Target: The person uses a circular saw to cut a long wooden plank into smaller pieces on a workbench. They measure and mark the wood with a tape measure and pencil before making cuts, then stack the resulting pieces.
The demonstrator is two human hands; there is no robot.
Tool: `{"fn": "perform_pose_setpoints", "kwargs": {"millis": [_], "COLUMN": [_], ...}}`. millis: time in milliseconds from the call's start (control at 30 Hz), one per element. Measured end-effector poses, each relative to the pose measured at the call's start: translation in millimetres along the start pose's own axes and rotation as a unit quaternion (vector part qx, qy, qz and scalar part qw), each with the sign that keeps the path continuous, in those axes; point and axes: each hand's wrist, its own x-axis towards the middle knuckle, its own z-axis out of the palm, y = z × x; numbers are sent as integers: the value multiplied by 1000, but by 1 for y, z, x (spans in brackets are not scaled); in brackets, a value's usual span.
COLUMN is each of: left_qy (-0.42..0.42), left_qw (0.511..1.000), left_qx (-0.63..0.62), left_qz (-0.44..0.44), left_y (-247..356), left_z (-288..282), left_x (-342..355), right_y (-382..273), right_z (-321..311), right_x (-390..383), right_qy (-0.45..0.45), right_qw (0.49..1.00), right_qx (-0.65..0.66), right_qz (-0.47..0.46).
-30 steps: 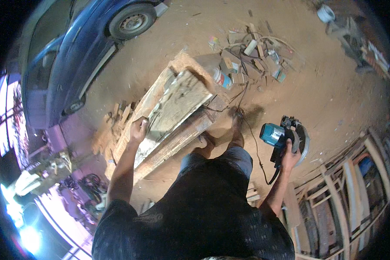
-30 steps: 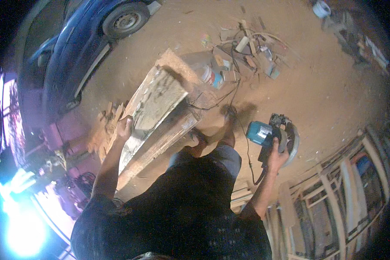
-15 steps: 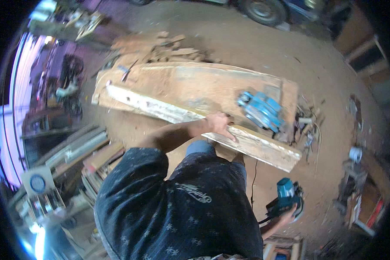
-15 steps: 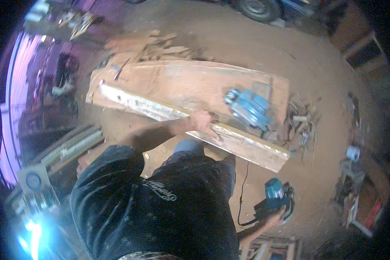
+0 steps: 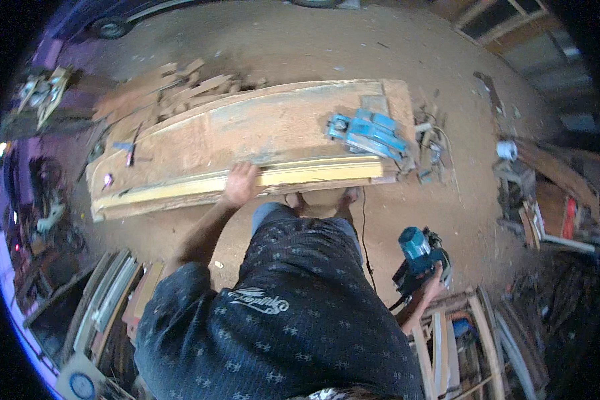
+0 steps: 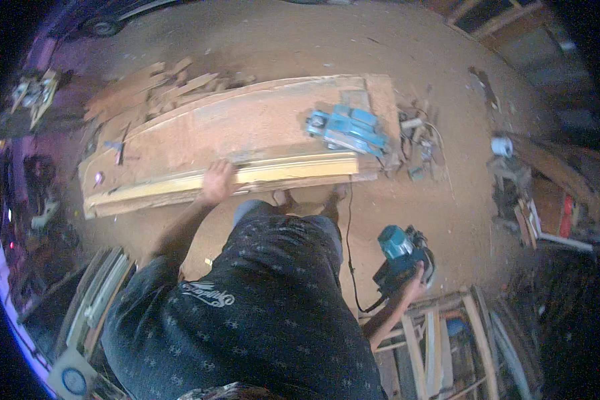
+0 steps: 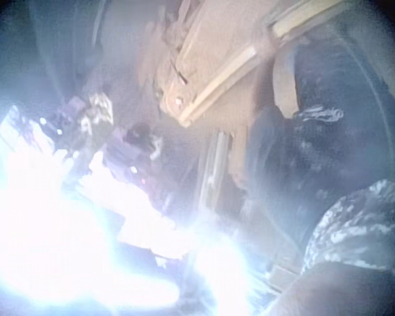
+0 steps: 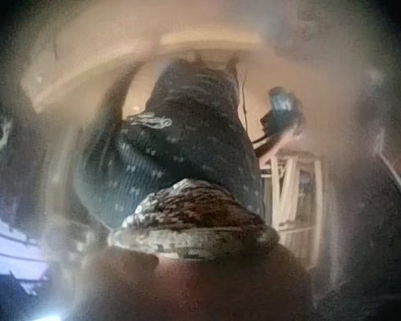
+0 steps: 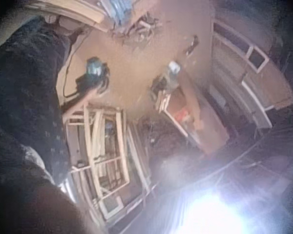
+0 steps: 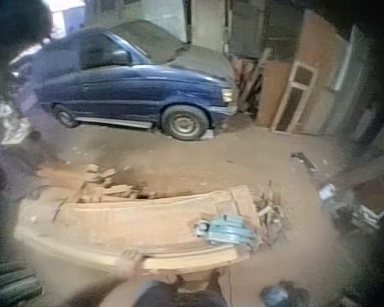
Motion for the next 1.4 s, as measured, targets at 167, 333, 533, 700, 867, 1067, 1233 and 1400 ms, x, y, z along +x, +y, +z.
{"fn": "perform_pose_setpoints", "kwargs": {"millis": [167, 333, 533, 700, 867, 1067, 1233, 1400], "left_qy": [-11, -14, -24, -59, -160, -75, -133, -55], "left_qw": [997, 995, 997, 998, 987, 997, 989, 979], "left_qx": [60, 44, 12, -21, 2, 35, -47, -158], "left_qz": [-56, -83, -66, -21, -6, 4, 44, 114], "left_y": [-43, -34, -36, -47, -59, -59, -39, 97], "left_z": [5, 26, 79, 91, 85, 80, 55, 33], "left_x": [-34, -33, -70, -64, -54, -32, 9, 154], "right_y": [-6, -30, -36, -76, -73, -68, -62, -31], "right_z": [-19, -12, -14, -1, -8, -17, -13, -29], "right_x": [-40, -66, -60, -76, -57, -48, -29, 8], "right_qy": [5, 48, 41, 38, 16, 21, 41, 29], "right_qw": [997, 998, 998, 997, 999, 999, 999, 999], "right_qx": [-4, -12, -9, -21, -26, -46, -34, -36], "right_qz": [82, 27, 37, 60, 8, -11, 9, 8]}}
